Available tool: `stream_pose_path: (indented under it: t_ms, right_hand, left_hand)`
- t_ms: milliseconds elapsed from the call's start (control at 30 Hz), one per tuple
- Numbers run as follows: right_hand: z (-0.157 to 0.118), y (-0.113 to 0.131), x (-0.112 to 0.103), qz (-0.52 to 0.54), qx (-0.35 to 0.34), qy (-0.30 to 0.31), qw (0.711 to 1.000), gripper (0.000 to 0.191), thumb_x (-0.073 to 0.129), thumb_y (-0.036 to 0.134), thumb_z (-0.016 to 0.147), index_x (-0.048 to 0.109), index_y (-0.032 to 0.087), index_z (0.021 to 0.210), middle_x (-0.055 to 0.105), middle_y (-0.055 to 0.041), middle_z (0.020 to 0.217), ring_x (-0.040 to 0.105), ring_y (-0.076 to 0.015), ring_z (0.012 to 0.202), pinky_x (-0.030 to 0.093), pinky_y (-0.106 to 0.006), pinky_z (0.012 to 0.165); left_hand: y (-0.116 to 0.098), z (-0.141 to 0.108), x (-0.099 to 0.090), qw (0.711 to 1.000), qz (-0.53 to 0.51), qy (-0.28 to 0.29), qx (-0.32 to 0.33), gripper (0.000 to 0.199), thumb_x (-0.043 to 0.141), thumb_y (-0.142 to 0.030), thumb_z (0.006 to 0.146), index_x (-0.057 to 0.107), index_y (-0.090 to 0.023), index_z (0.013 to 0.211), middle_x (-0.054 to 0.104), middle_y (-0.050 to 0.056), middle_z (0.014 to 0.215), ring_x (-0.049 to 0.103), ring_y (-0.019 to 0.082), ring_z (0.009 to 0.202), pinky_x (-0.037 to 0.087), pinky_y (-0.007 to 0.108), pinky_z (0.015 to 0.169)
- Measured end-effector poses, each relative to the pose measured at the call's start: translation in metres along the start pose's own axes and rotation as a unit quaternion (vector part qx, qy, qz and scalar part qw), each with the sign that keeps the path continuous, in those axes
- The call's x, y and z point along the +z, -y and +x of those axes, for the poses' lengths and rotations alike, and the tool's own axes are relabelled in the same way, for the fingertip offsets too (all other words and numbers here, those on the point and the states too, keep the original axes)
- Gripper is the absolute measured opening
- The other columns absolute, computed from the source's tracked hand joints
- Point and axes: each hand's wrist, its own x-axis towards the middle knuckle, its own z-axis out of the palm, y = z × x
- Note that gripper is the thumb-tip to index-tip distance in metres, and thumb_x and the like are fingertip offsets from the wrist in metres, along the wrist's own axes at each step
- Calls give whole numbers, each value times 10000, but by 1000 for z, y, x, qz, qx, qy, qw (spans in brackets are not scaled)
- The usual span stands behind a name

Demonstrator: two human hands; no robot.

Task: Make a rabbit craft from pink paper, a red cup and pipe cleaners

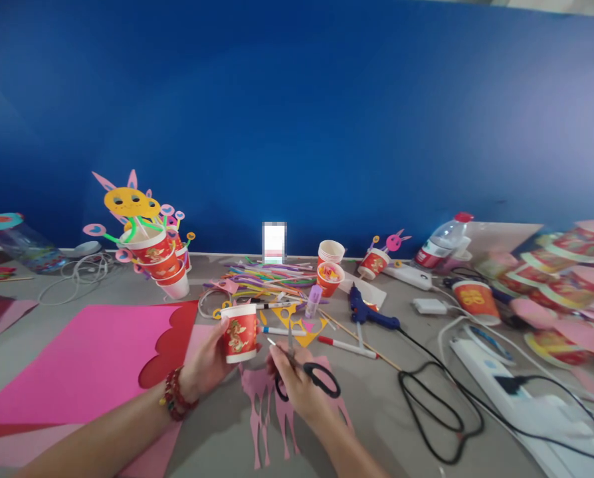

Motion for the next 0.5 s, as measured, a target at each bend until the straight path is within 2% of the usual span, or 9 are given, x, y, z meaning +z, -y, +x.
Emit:
stream_pose_path:
  t_ms: [67,133,333,400,500]
  right_hand:
    - [-3,6,0,23,29,47,998,420,426,430,987,596,196,682,611,3,603,608,-137,563,483,-212,529]
    - [-6,11,1,29,30,80,996,427,404,426,993,585,191,686,596,-2,623,597,-136,587,473,-215,546]
    - [-8,18,3,-1,-79,114,990,348,399,335,991,645,209,779,629,-12,731,601,-142,650,491,-243,635]
    - [-7,19,4,9,-94,126,987,321,397,301,990,660,218,827,671,-26,811,633,-160,704,514,-264,675]
    - [-7,20,4,15,-99,133,986,287,400,275,987,673,253,904,698,-30,894,657,-200,813,537,-313,771]
  left_hand:
    - [0,0,1,1000,14,6,8,513,778,-374,743,602,-160,1175,747,97,953,728,231,811,588,338,743]
    - [-1,0,3,1000,27,2,3,503,798,-352,724,611,-139,1140,751,96,912,733,222,775,591,305,707]
    - [2,2,8,997,26,-67,-38,349,684,-301,833,612,-97,1106,753,117,877,734,203,763,591,272,698]
    - [5,3,9,996,28,-63,-51,375,676,-334,838,602,-101,1122,753,122,877,731,204,729,589,277,658]
    - [8,4,12,996,42,-41,-60,409,678,-385,830,597,-107,1119,747,132,909,723,212,681,549,256,512]
